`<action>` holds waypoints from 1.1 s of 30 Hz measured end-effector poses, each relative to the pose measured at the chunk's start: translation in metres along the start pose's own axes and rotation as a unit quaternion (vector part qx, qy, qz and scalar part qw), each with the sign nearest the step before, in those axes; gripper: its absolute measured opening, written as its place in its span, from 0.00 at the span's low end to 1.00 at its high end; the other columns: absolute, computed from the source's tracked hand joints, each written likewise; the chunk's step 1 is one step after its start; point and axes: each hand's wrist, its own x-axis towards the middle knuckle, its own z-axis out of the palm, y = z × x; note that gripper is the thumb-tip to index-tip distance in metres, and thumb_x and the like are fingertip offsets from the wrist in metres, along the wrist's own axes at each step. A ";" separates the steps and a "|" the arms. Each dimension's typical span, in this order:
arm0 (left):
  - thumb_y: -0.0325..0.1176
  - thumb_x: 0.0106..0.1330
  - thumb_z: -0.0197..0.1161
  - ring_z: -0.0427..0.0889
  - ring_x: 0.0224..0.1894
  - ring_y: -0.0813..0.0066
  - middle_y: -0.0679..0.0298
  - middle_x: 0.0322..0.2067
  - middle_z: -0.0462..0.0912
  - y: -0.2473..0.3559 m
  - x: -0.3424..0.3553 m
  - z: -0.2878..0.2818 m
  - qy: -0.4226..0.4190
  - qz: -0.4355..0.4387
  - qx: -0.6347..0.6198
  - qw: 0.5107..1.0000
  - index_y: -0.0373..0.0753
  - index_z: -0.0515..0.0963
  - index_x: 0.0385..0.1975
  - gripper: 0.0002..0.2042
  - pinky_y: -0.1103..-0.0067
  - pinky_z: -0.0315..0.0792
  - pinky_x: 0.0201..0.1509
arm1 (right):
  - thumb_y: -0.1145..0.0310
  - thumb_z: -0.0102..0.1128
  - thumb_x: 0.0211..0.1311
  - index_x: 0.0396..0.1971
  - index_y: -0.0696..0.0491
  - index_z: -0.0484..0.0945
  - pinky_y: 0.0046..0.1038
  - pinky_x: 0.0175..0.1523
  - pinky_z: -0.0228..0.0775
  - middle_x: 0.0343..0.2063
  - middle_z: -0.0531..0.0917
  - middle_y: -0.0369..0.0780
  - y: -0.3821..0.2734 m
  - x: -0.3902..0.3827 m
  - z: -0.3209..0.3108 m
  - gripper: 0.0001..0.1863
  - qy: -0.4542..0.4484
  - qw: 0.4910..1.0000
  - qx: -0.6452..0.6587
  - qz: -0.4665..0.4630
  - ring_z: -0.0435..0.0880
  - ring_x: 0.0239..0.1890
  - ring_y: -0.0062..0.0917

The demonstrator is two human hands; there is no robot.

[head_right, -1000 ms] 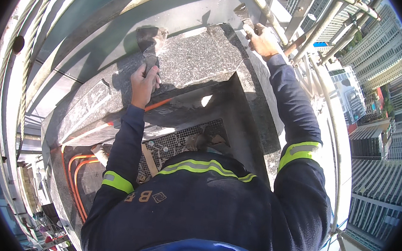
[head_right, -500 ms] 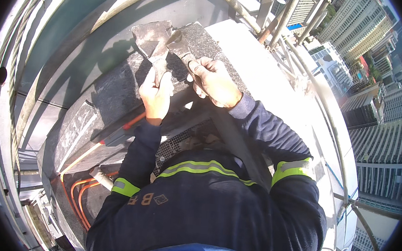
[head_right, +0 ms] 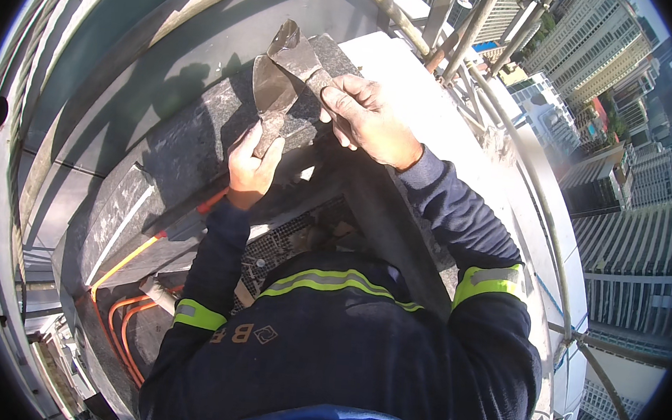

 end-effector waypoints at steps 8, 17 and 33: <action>0.30 0.54 0.76 0.82 0.36 0.62 0.59 0.39 0.79 -0.021 0.003 -0.033 -0.048 0.018 0.217 0.975 0.43 0.83 0.52 0.23 0.70 0.79 0.39 | 0.56 0.54 0.76 0.35 0.57 0.80 0.15 0.16 0.60 0.19 0.80 0.36 -0.059 -0.025 -0.055 0.18 0.016 0.988 -0.140 0.059 0.71 0.12 0.13; 0.25 0.58 0.68 0.82 0.32 0.64 0.61 0.37 0.81 -0.032 0.034 -0.061 -0.020 0.029 0.274 0.961 0.40 0.84 0.47 0.15 0.71 0.76 0.37 | 0.55 0.55 0.75 0.33 0.56 0.81 0.18 0.20 0.61 0.20 0.79 0.34 -0.043 -0.065 -0.030 0.19 0.057 0.978 -0.151 0.135 0.72 0.15 0.14; 0.25 0.60 0.65 0.82 0.36 0.59 0.60 0.38 0.79 -0.038 -0.005 -0.058 0.000 -0.116 0.205 0.972 0.37 0.82 0.51 0.17 0.69 0.77 0.40 | 0.59 0.61 0.72 0.38 0.62 0.81 0.21 0.27 0.69 0.25 0.82 0.39 -0.042 -0.031 -0.064 0.17 0.107 0.944 -0.313 -0.010 0.78 0.21 0.17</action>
